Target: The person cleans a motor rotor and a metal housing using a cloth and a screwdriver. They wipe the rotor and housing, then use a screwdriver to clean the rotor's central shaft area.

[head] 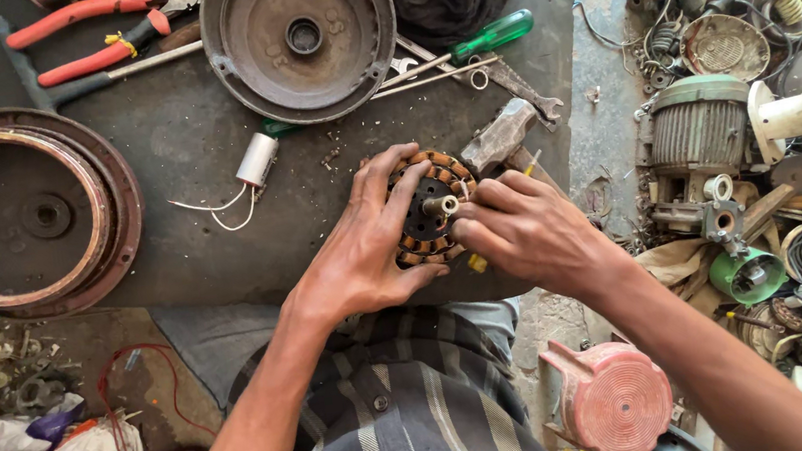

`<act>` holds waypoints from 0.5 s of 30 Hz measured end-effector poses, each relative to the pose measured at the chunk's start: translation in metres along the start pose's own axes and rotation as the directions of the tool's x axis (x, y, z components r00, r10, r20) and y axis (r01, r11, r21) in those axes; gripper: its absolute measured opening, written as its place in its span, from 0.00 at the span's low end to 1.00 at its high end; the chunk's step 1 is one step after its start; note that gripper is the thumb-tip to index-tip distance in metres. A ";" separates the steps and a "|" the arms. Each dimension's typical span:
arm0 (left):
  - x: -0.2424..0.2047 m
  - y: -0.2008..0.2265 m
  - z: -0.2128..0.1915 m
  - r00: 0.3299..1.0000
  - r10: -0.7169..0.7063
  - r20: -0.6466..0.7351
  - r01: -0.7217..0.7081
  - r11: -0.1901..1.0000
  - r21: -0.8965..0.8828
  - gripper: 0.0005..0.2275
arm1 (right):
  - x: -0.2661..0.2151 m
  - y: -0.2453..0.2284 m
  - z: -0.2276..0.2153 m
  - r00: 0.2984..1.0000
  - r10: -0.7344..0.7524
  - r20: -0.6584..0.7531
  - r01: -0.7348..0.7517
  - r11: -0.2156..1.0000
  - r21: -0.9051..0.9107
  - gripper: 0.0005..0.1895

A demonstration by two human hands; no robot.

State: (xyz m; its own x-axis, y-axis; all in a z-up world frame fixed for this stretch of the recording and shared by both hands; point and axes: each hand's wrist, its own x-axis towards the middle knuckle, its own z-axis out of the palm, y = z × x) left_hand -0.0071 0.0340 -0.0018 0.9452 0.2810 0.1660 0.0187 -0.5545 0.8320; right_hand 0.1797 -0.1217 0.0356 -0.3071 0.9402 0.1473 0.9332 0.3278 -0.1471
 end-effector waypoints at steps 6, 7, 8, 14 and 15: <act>0.001 0.003 -0.001 1.000 -0.006 0.003 0.006 1.000 -0.005 0.47 | 0.011 0.006 -0.014 0.974 0.127 0.187 -0.146 0.985 0.093 0.18; 0.001 0.003 -0.001 1.000 -0.005 0.005 0.005 1.000 -0.014 0.47 | 0.011 0.001 -0.016 0.980 0.130 0.152 -0.145 0.986 0.085 0.18; 0.001 0.002 -0.002 1.000 -0.004 0.006 0.004 1.000 -0.023 0.47 | 0.012 -0.003 -0.019 0.984 0.133 0.118 -0.142 0.987 0.077 0.18; -0.001 -0.001 0.002 1.000 0.022 -0.010 -0.022 1.000 0.016 0.48 | 0.014 -0.038 -0.014 0.947 0.322 -0.004 -0.321 0.943 -0.090 0.24; -0.002 -0.001 0.002 1.000 0.022 -0.006 -0.021 1.000 0.007 0.47 | 0.014 -0.040 -0.013 0.944 0.328 -0.028 -0.329 0.939 -0.104 0.23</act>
State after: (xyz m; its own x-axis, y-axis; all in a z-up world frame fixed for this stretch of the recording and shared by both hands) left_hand -0.0078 0.0324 -0.0041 0.9436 0.2733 0.1868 0.0007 -0.5659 0.8245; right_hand 0.1400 -0.1230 0.0560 0.0214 0.9927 0.1184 0.9963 -0.0113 -0.0850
